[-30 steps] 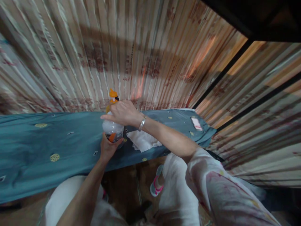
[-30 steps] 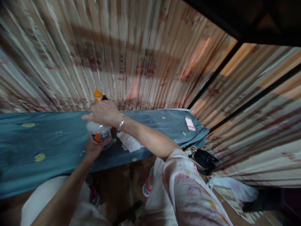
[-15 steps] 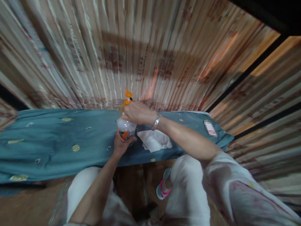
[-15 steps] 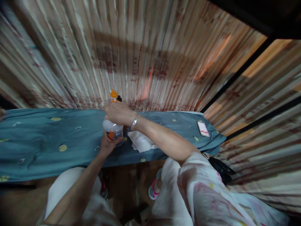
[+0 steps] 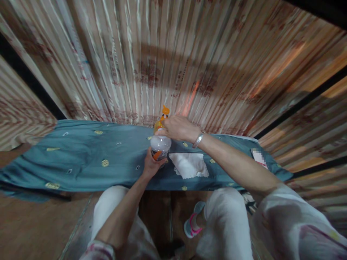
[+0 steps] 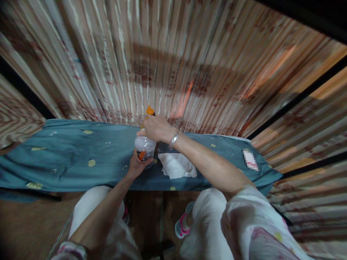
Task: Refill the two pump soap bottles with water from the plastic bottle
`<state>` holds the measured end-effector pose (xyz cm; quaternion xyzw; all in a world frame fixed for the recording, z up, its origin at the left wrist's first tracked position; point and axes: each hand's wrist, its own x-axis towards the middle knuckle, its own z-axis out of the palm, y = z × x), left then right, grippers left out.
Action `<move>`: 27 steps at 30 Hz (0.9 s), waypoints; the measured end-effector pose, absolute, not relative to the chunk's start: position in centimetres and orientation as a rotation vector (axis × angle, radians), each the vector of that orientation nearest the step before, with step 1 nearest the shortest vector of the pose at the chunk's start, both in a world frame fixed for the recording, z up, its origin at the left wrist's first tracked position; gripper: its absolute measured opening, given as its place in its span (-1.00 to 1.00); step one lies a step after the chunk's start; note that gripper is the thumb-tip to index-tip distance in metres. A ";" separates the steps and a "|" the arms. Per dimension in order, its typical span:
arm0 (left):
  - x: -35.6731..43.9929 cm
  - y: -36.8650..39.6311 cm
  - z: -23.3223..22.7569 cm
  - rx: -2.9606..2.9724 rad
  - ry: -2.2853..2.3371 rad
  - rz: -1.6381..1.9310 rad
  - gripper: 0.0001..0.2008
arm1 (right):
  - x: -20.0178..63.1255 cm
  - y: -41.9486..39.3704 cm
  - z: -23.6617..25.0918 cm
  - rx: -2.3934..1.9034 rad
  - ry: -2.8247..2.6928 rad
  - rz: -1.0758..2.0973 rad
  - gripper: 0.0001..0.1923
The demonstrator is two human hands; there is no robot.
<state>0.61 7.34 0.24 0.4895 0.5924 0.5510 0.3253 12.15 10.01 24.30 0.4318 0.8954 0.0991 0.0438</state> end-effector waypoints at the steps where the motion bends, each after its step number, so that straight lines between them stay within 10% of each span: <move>1: 0.6 7.3 0.3 1.283 1.551 1.446 -0.25 | 12.0 10.1 24.3 1.303 2.729 0.294 -0.45; 27: 0.8 7.4 0.0 1.284 1.505 1.465 -0.25 | 11.3 9.8 25.4 1.112 2.665 0.237 -0.64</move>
